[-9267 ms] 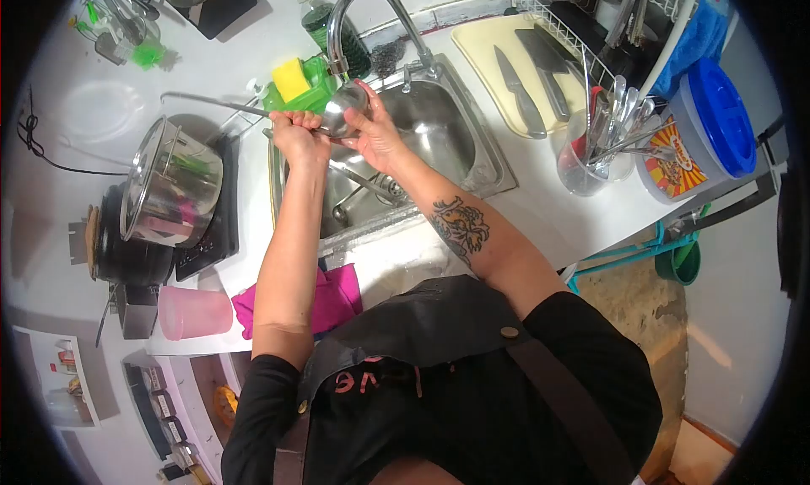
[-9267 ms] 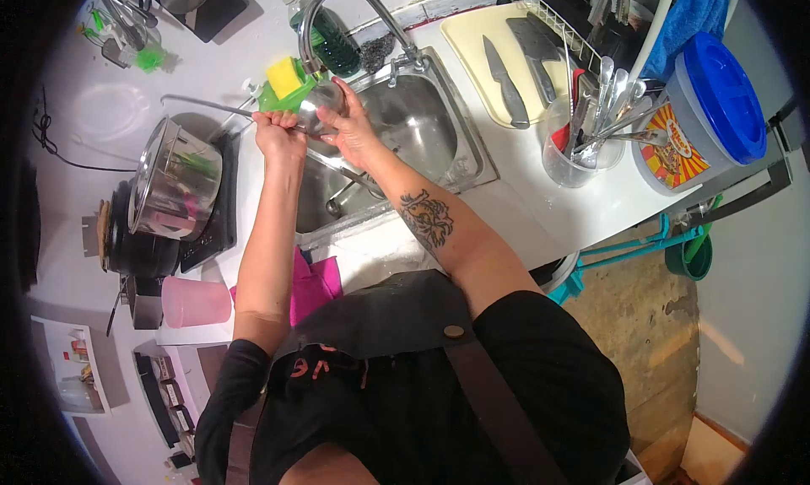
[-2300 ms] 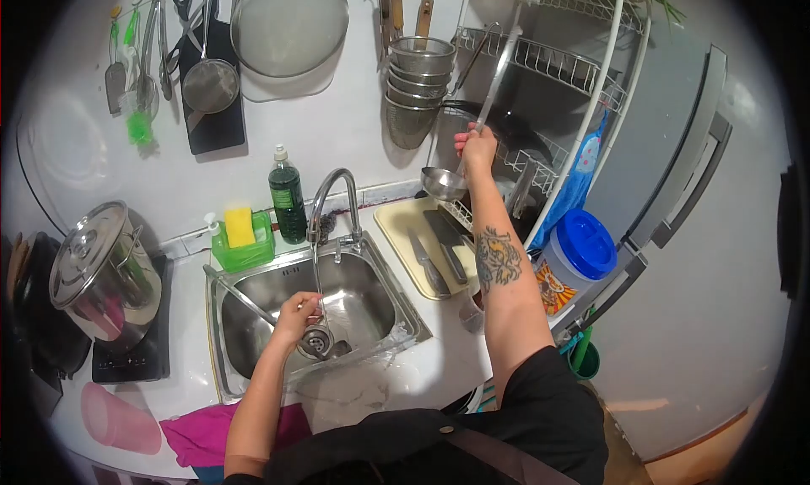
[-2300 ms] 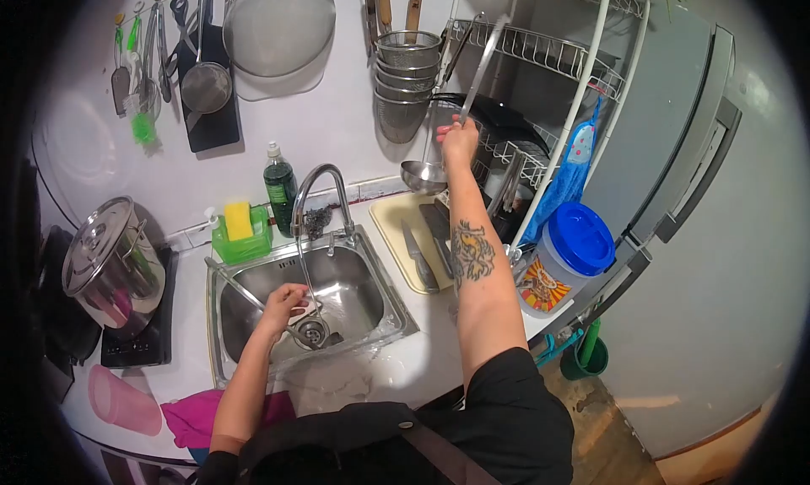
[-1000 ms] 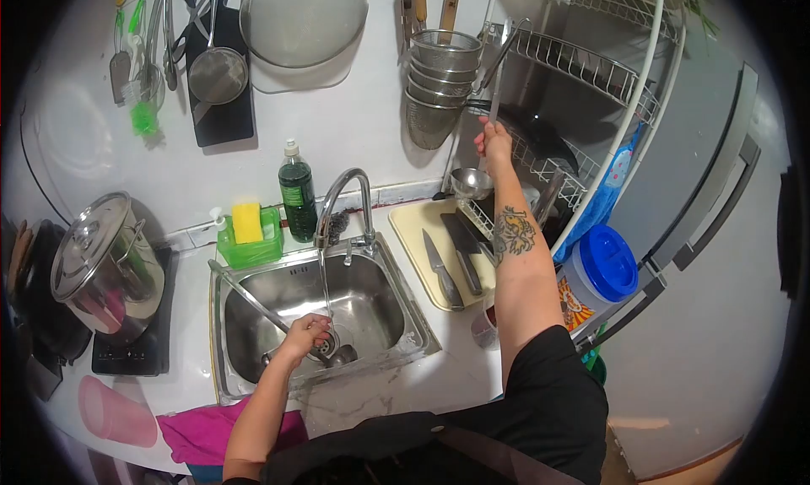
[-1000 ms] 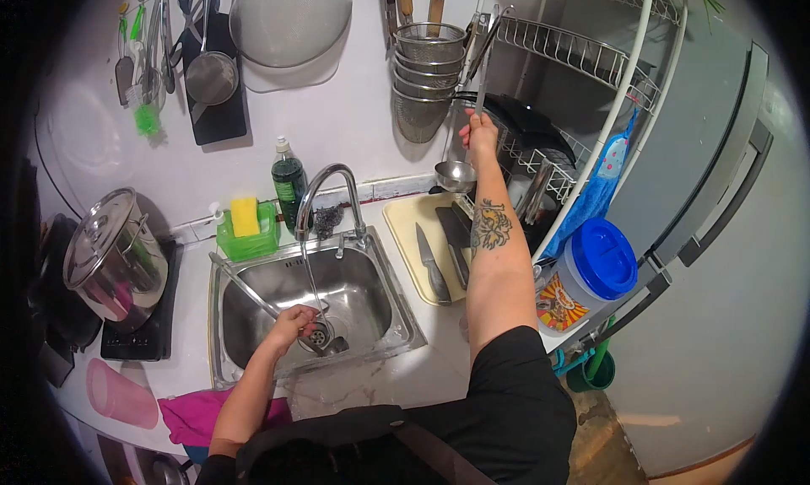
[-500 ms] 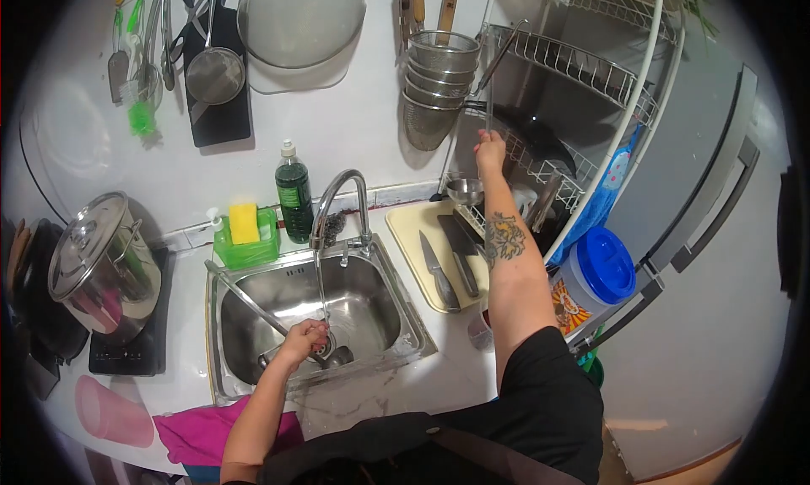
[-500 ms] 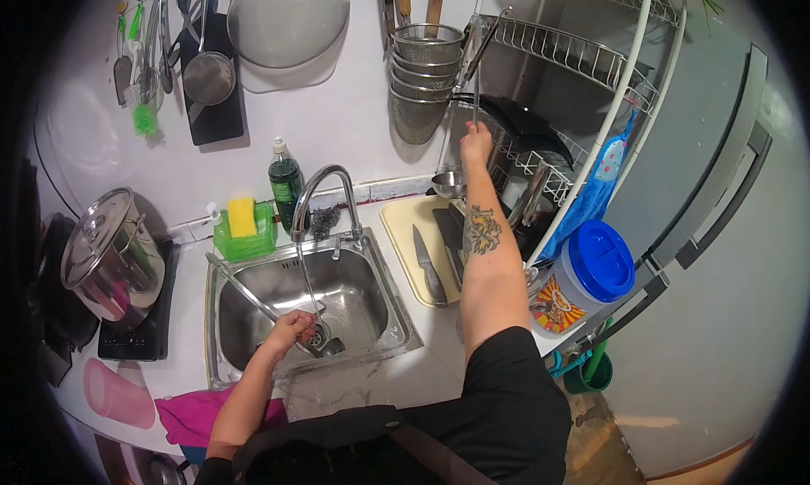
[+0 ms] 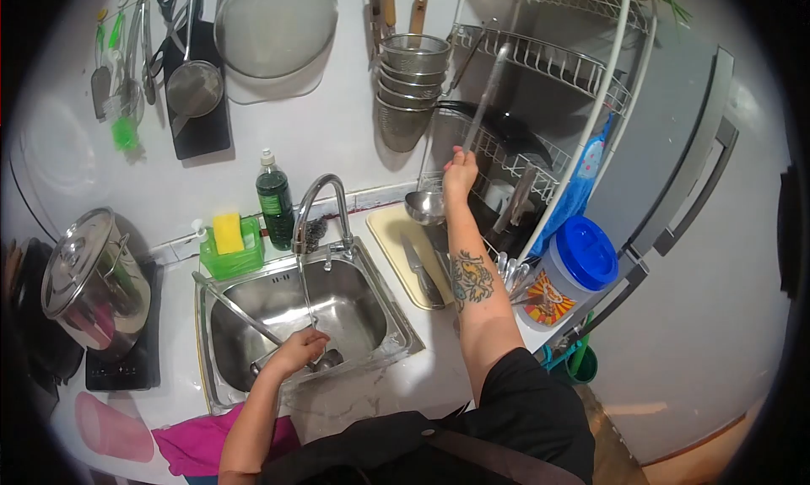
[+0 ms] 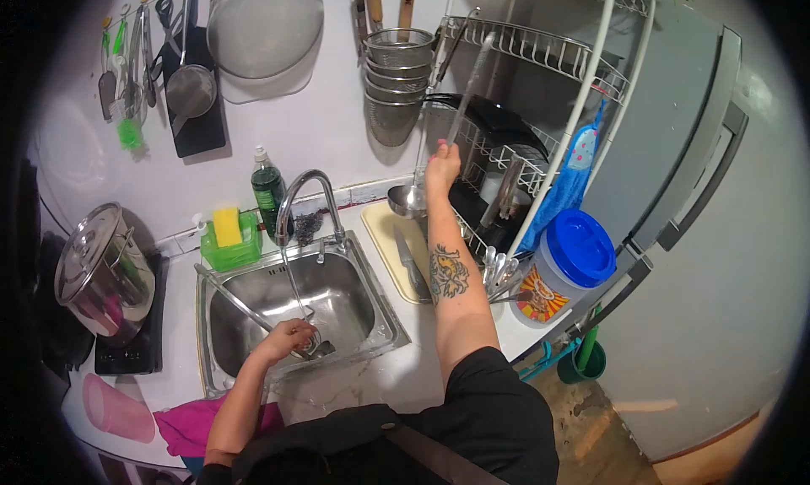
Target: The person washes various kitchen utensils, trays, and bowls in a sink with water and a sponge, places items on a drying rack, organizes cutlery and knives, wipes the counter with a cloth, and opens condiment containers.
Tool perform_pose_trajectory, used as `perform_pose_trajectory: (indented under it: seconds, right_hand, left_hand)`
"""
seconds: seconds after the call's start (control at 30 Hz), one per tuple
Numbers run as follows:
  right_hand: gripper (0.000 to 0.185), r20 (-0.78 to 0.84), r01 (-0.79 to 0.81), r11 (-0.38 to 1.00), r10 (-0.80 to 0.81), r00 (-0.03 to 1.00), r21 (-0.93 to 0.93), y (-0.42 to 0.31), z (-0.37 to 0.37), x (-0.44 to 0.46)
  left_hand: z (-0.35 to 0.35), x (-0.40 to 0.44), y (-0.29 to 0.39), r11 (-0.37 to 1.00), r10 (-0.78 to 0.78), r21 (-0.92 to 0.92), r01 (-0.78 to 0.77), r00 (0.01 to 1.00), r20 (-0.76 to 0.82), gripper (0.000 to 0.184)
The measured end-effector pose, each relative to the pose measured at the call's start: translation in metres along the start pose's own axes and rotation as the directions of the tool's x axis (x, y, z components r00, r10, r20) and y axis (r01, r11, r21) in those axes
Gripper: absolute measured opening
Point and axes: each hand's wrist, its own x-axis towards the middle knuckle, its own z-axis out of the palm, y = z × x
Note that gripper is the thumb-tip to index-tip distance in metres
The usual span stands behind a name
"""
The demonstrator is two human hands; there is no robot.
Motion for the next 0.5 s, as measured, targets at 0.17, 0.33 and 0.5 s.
perform_pose_trajectory:
  seconds: [0.17,0.33,0.5]
  right_hand:
    - [0.017,0.038,-0.013,1.0,0.014,0.999,-0.028,0.014,-0.008,-0.012]
    - [0.016,0.104,-0.004,1.0,0.002,0.995,0.019,-0.028,-0.024,-0.027]
    - [0.022,0.217,-0.122,0.992,0.122,0.969,-0.013,-0.056,-0.04,-0.014]
  left_hand:
    - [0.053,-0.017,0.179,0.734,0.388,0.443,-0.516,0.853,0.35,0.02]
    - [0.131,0.025,0.373,0.34,0.696,0.44,-0.831,0.537,0.476,0.02]
    - [0.206,0.1,0.51,-0.406,0.885,0.706,-0.58,-0.057,0.462,0.02]
